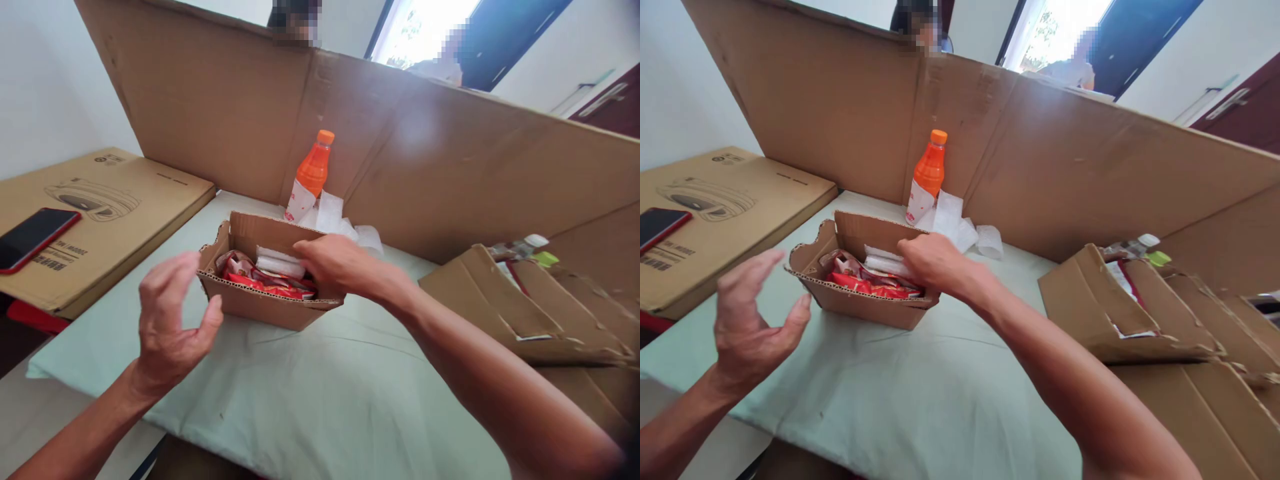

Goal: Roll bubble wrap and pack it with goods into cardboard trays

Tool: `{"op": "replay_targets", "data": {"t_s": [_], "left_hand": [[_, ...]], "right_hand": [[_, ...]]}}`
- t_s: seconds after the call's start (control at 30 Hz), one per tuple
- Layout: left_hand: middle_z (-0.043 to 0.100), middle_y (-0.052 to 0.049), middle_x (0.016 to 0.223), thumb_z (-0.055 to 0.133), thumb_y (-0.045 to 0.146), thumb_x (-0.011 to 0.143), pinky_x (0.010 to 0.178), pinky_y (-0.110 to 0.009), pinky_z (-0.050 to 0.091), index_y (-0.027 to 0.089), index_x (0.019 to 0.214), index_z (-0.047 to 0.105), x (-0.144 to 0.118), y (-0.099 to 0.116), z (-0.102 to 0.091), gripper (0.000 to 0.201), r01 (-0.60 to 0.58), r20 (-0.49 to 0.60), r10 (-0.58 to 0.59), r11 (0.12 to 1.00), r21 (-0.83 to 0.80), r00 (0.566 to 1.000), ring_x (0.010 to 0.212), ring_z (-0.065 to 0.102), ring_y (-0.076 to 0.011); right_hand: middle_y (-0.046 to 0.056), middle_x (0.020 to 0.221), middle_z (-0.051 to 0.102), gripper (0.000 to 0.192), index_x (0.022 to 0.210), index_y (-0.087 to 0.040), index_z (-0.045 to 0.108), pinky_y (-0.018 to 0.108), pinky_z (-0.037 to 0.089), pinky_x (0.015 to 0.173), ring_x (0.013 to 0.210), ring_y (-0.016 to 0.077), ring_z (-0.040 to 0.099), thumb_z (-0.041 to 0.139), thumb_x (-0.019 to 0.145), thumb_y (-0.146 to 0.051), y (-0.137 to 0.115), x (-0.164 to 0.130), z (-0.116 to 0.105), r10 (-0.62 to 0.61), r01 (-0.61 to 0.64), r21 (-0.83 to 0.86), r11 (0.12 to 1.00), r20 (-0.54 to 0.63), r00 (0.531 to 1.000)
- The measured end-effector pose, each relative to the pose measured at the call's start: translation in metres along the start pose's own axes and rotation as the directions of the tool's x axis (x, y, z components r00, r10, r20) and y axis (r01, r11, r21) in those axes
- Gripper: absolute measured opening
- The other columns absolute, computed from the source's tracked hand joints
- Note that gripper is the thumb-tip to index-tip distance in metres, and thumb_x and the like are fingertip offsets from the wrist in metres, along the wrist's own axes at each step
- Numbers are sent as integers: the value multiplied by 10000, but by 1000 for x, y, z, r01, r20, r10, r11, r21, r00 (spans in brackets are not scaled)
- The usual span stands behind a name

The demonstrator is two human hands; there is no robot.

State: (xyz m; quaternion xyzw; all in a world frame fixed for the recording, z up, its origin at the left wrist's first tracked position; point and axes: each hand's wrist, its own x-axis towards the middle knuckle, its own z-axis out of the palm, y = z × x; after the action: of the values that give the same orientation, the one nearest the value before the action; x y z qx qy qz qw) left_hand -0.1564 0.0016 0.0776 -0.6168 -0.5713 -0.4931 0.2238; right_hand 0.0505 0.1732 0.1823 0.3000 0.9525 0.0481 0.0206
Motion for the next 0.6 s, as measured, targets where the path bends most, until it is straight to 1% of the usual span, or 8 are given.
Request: {"op": "replay_targets", "data": {"t_s": [0.07, 0.13, 0.2, 0.27, 0.33, 0.4, 0.5, 0.6], "left_hand": [[548, -118, 1438, 736, 173, 816, 1157, -529, 426, 275, 1548, 367, -12, -11, -6, 826, 177, 15, -177, 982, -60, 984, 1330, 537, -311], [538, -98, 1467, 722, 265, 844, 1160, -540, 429, 303, 1545, 359, -27, -27, -8, 791, 361, 111, -347, 919, -156, 931, 1326, 551, -302], [518, -100, 1494, 725, 366, 836, 1136, -552, 454, 308, 1527, 376, -40, -45, -4, 777, 536, 249, -485, 816, -216, 838, 1318, 562, -307], [506, -119, 1502, 747, 450, 785, 1103, -554, 481, 281, 1490, 416, -46, -58, 5, 797, 665, 368, -569, 709, -234, 735, 1319, 558, -324], [556, -140, 1436, 762, 512, 724, 1056, -533, 515, 229, 1414, 485, -43, -63, 18, 796, 741, 475, -588, 624, -248, 655, 1273, 585, -333], [638, -138, 1304, 754, 545, 696, 971, -488, 562, 186, 1327, 537, -35, -56, 32, 757, 778, 548, -579, 576, -250, 604, 1143, 650, -311], [699, -107, 1130, 728, 537, 699, 838, -423, 595, 155, 1271, 558, -28, -28, 48, 709, 777, 538, -588, 586, -230, 604, 922, 690, -256], [708, -96, 1082, 695, 476, 744, 807, -389, 598, 153, 1236, 582, -43, 10, 50, 600, 711, 532, -520, 657, -250, 668, 885, 693, -239]], "right_hand": [[62, 939, 773, 209, 1011, -205, 733, 318, 511, 754, 850, 206, 705, 536, 965, -260, 19, -48, -4, 109, -83, 103, 991, -279, 954], [64, 995, 771, 229, 1066, -216, 721, 327, 526, 742, 902, 219, 703, 533, 976, -311, 30, -94, 8, 285, -178, 265, 948, -455, 843], [74, 1003, 772, 242, 1107, -210, 705, 294, 526, 641, 871, 214, 709, 562, 955, -334, 28, -127, 36, 420, -217, 464, 859, -396, 816], [113, 1157, 743, 400, 1278, -200, 632, 288, 531, 602, 951, 233, 708, 609, 904, -338, 11, -135, 72, 445, -221, 606, 764, -248, 860], [142, 1328, 663, 579, 1400, -198, 539, 327, 563, 705, 1102, 263, 663, 655, 847, -324, -11, -122, 102, 393, -191, 684, 704, -151, 907], [137, 1329, 652, 603, 1415, -197, 509, 368, 558, 821, 1099, 260, 645, 642, 834, -285, -27, -100, 118, 377, -175, 734, 656, -118, 919], [104, 1115, 715, 458, 1304, -181, 566, 390, 542, 827, 869, 221, 652, 570, 853, -259, -25, -90, 120, 465, -232, 764, 602, -98, 880], [84, 966, 718, 322, 1145, -177, 619, 365, 543, 729, 749, 205, 631, 555, 859, -312, -2, -123, 124, 528, -288, 771, 568, -73, 846]]}}
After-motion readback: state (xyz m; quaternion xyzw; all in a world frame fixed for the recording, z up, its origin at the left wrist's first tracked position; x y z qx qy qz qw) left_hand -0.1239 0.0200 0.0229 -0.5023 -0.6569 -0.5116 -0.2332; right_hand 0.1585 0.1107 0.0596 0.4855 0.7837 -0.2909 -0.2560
